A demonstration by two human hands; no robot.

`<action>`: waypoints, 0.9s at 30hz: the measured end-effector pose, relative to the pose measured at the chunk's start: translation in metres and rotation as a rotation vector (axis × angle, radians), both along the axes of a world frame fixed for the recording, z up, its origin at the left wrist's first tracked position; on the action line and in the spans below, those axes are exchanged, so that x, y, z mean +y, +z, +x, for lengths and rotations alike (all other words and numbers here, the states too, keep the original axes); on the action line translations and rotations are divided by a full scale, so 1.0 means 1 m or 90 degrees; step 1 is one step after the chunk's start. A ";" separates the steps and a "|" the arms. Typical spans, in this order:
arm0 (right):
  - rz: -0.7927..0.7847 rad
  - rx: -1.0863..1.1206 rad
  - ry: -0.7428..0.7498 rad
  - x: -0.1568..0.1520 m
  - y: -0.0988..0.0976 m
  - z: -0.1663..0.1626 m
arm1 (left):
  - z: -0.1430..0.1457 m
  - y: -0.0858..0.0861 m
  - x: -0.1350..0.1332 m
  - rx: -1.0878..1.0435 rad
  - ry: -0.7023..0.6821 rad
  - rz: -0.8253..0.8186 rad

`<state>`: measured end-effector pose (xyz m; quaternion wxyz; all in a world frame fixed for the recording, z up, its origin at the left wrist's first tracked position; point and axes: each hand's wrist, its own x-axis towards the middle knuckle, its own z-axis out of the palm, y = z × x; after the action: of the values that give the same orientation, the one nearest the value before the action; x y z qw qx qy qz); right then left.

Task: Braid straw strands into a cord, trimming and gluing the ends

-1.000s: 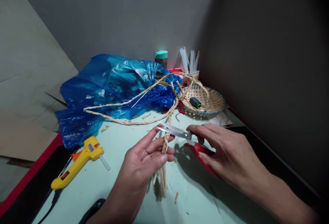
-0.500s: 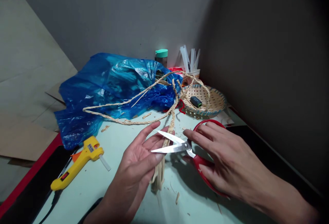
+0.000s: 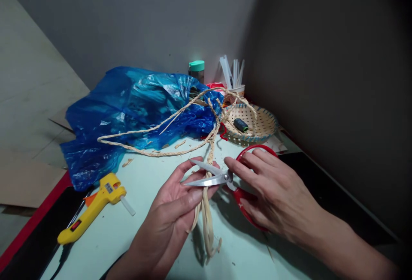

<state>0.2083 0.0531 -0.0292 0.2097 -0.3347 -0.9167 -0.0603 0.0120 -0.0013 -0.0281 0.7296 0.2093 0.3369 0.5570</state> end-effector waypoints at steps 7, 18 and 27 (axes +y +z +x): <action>0.007 0.014 -0.008 0.000 -0.001 0.000 | 0.005 0.002 -0.001 0.001 -0.013 0.018; -0.062 0.066 -0.072 0.002 -0.002 0.004 | 0.006 0.002 -0.004 0.137 0.009 -0.050; -0.064 0.103 -0.028 -0.001 -0.002 0.002 | 0.003 0.014 -0.001 0.155 0.072 -0.069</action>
<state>0.2105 0.0525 -0.0311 0.2645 -0.3687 -0.8911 0.0086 0.0153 -0.0024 -0.0139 0.6609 0.2161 0.4637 0.5491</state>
